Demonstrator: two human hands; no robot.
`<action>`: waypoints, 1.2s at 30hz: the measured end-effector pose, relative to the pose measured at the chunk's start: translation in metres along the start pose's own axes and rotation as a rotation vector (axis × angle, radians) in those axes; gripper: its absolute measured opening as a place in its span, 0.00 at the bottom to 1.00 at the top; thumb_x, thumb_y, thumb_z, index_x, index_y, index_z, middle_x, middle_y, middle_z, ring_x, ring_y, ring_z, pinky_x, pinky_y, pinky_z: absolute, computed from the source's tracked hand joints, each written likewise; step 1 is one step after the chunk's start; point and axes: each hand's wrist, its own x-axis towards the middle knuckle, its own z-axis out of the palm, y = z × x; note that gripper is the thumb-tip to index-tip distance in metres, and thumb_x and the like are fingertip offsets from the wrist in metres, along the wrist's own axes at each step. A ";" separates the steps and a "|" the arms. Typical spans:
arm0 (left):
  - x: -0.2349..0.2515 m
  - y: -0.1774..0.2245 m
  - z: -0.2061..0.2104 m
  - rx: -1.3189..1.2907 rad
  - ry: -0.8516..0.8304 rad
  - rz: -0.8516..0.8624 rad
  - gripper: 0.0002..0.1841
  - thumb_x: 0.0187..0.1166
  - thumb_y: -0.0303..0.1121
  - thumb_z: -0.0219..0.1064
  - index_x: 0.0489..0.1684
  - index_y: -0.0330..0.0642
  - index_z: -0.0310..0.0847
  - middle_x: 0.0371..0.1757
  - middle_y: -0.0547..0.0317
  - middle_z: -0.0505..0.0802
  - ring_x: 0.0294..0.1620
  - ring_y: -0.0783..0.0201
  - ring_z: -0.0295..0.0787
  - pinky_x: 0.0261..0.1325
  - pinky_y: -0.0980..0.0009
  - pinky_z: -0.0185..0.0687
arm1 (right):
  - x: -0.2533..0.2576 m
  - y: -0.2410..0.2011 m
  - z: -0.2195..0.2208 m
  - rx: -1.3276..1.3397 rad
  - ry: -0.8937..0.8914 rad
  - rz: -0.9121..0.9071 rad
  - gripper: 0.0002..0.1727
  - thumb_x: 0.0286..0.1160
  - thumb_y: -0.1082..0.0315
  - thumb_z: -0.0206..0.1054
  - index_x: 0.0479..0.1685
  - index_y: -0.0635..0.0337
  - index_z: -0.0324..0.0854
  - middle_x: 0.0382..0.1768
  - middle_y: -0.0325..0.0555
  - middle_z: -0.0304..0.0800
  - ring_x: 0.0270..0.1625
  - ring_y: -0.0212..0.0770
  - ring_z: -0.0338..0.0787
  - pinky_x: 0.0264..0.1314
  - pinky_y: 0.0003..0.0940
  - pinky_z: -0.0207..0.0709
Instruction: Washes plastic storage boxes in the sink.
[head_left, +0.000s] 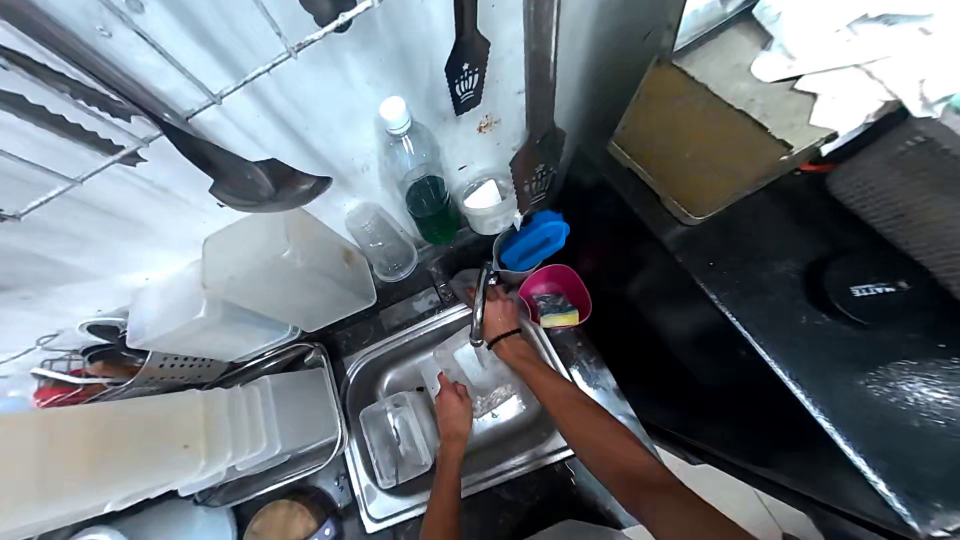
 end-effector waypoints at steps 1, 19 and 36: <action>0.000 0.001 -0.001 0.001 -0.002 -0.005 0.28 0.91 0.34 0.53 0.88 0.30 0.55 0.53 0.32 0.91 0.57 0.38 0.91 0.65 0.44 0.82 | -0.009 0.000 0.000 -0.008 0.002 0.011 0.24 0.73 0.76 0.67 0.71 0.60 0.84 0.74 0.58 0.83 0.73 0.62 0.84 0.73 0.59 0.78; 0.007 -0.004 0.003 0.015 -0.026 0.018 0.30 0.91 0.33 0.52 0.89 0.27 0.51 0.57 0.30 0.90 0.61 0.38 0.89 0.70 0.45 0.79 | -0.061 0.115 0.040 -0.238 0.016 -0.360 0.20 0.79 0.80 0.56 0.62 0.60 0.89 0.79 0.50 0.80 0.85 0.56 0.74 0.83 0.52 0.71; 0.027 -0.009 0.018 -0.056 0.132 0.336 0.31 0.92 0.44 0.53 0.83 0.26 0.62 0.67 0.30 0.85 0.66 0.41 0.87 0.72 0.47 0.79 | -0.183 0.164 -0.028 -0.120 0.360 -0.014 0.19 0.76 0.55 0.65 0.59 0.52 0.92 0.69 0.58 0.86 0.73 0.65 0.82 0.72 0.63 0.75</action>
